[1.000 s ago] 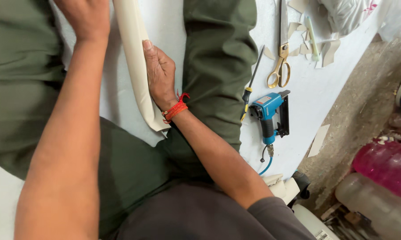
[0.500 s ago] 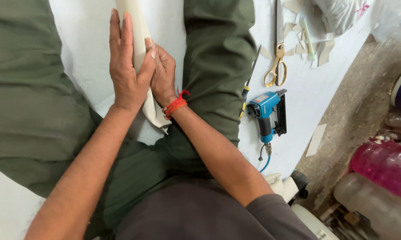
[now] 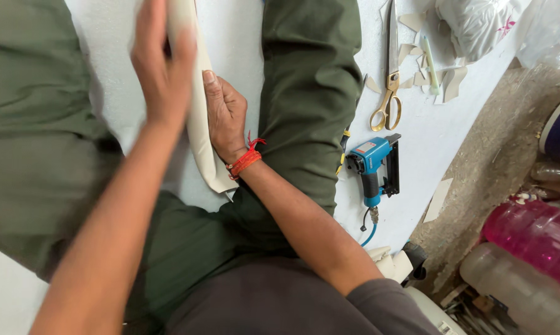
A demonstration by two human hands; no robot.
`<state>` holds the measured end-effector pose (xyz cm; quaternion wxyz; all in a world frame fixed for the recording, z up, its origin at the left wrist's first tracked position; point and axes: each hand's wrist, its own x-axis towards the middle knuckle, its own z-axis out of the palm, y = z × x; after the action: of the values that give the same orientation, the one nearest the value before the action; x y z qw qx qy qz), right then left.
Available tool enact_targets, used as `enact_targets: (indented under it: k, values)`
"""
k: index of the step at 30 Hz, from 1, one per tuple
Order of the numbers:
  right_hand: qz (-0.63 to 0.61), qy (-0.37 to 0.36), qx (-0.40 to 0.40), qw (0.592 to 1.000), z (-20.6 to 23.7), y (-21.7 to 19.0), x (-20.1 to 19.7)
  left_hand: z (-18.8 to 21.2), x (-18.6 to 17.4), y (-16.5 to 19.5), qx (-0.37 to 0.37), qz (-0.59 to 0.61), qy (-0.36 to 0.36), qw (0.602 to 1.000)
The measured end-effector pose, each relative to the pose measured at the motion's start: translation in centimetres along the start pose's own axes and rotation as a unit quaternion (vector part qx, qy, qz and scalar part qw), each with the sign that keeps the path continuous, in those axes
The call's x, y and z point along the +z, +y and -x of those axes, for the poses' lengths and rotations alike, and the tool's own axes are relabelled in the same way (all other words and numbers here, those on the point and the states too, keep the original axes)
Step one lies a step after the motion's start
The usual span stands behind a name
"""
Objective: The person sits on the floor with a long wooden frame strip across their lap, wraps fabric over the frame, folds and tucks the fabric edges, trims excess fabric with scissors, and secures the fabric to the frame using a pneumatic staple gun.
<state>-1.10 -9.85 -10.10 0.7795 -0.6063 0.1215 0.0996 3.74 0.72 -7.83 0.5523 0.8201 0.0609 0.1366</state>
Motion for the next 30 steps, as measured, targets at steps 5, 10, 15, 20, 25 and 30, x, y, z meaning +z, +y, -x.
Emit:
enact_targets:
  k: [5, 10, 15, 20, 25, 30]
  values:
    - [0.021, -0.032, 0.002, 0.999, 0.4, 1.1, -0.9, 9.4, -1.4, 3.7, -0.039, -0.034, -0.057, 0.997]
    - [0.027, -0.078, 0.015, 0.996, 0.0, -0.3, -0.8, 9.2, -1.3, 3.8, -0.104, -0.074, -0.062, 0.990]
    - [0.244, -0.067, -0.050, 0.966, 6.4, -5.0, -1.0, 13.3, -4.8, 7.9, -0.086, -0.024, -0.095, 0.992]
    - [0.283, -0.123, -0.011, 0.951, 17.1, -7.7, -3.3, 21.3, -8.6, 13.9, -0.185, 0.073, -0.114, 0.973]
    - [0.116, -0.181, 0.175, 0.961, 19.8, -9.8, -6.8, 23.6, -8.8, 14.3, -0.350, 0.081, -0.124, 0.925]
    - [0.417, 0.127, -0.185, 0.881, 18.0, -13.5, -21.0, 23.3, -10.1, 13.9, -0.300, 0.219, -0.105, 0.922]
